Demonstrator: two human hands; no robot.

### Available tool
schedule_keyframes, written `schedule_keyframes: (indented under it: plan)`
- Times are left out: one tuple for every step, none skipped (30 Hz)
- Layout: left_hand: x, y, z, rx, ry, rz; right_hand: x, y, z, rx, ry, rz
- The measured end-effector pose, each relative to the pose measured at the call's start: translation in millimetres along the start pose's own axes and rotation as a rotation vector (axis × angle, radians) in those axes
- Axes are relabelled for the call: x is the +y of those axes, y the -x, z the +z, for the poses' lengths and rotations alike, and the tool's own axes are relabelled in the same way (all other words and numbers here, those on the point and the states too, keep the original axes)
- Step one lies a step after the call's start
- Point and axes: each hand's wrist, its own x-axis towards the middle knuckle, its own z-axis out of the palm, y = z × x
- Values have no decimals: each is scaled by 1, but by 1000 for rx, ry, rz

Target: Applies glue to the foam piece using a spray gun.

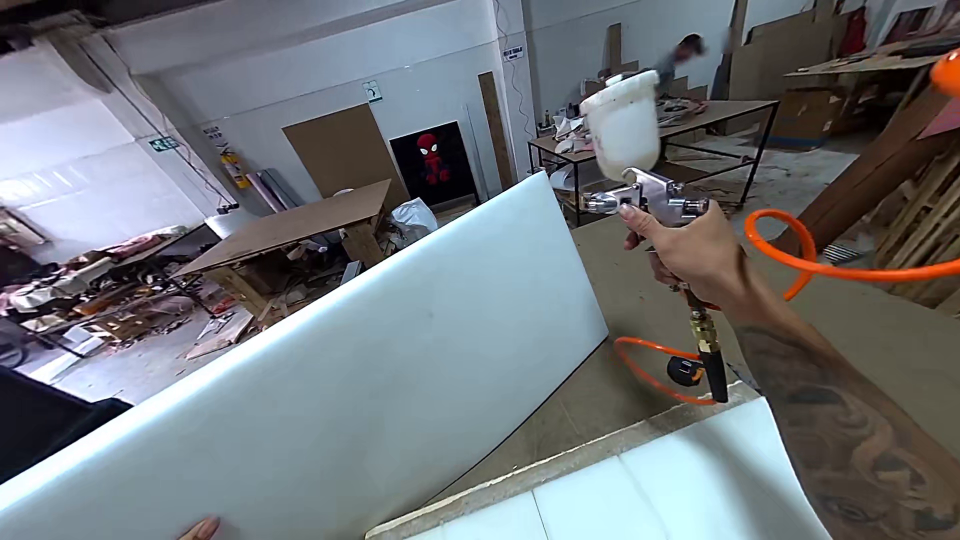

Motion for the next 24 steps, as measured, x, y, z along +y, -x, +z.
schedule_keyframes:
  plan:
    - [2, 1, 2, 7, 6, -3, 1, 3, 3, 42, 66, -33]
    - [4, 2, 3, 22, 3, -1, 2, 8, 6, 56, 109, -55]
    - [5, 2, 4, 47, -1, -2, 1, 15, 9, 32, 105, -60]
    - [6, 2, 6, 74, -13, -7, -1, 23, 12, -22, 60, -53]
    - [7, 2, 9, 98, -24, -15, -3, 31, 14, -98, -12, -46]
    - [8, 1, 10, 109, -28, -21, -4, 39, 16, -170, -87, -41]
    - [8, -1, 10, 110, -25, -25, -4, 44, 19, -195, -123, -46]
    - [7, -2, 11, 109, -20, -25, -3, 46, 23, -160, -91, -73]
    - [7, -4, 11, 110, -10, -23, -1, 46, 26, -91, 0, -118]
    - [6, -4, 9, 109, -3, -23, 0, 46, 29, -20, 108, -169]
    - [4, -5, 8, 106, 2, -23, 0, 48, 30, 13, 174, -202]
    - [2, -6, 7, 105, 8, -21, -3, 51, 30, -4, 160, -199]
    - [2, -8, 7, 104, 3, -21, -7, 56, 30, -74, 62, -160]
    - [2, -8, 7, 99, 2, -21, -8, 61, 31, -159, -73, -102]
    - [2, -9, 7, 99, -3, -22, -9, 66, 33, -223, -166, -60]
    - [3, -9, 9, 99, -2, -21, -8, 68, 35, -237, -187, -58]
    - [3, -8, 10, 101, -3, -20, -7, 67, 36, -205, -138, -83]
    - [4, -7, 10, 101, -3, -23, -5, 63, 38, -146, -49, -119]
    - [4, -6, 10, 102, 1, -26, -2, 59, 39, -101, 34, -152]
    - [5, -5, 11, 99, 7, -25, -2, 57, 40, -77, 64, -161]
    - [4, -5, 10, 94, 18, -24, -4, 57, 40, -77, 39, -143]
    - [3, -4, 9, 94, 21, -21, -6, 59, 40, -96, -19, -114]
    - [3, -4, 8, 98, 20, -17, -7, 62, 40, -119, -72, -98]
    - [2, -3, 8, 102, 19, -16, -6, 63, 41, -121, -85, -109]
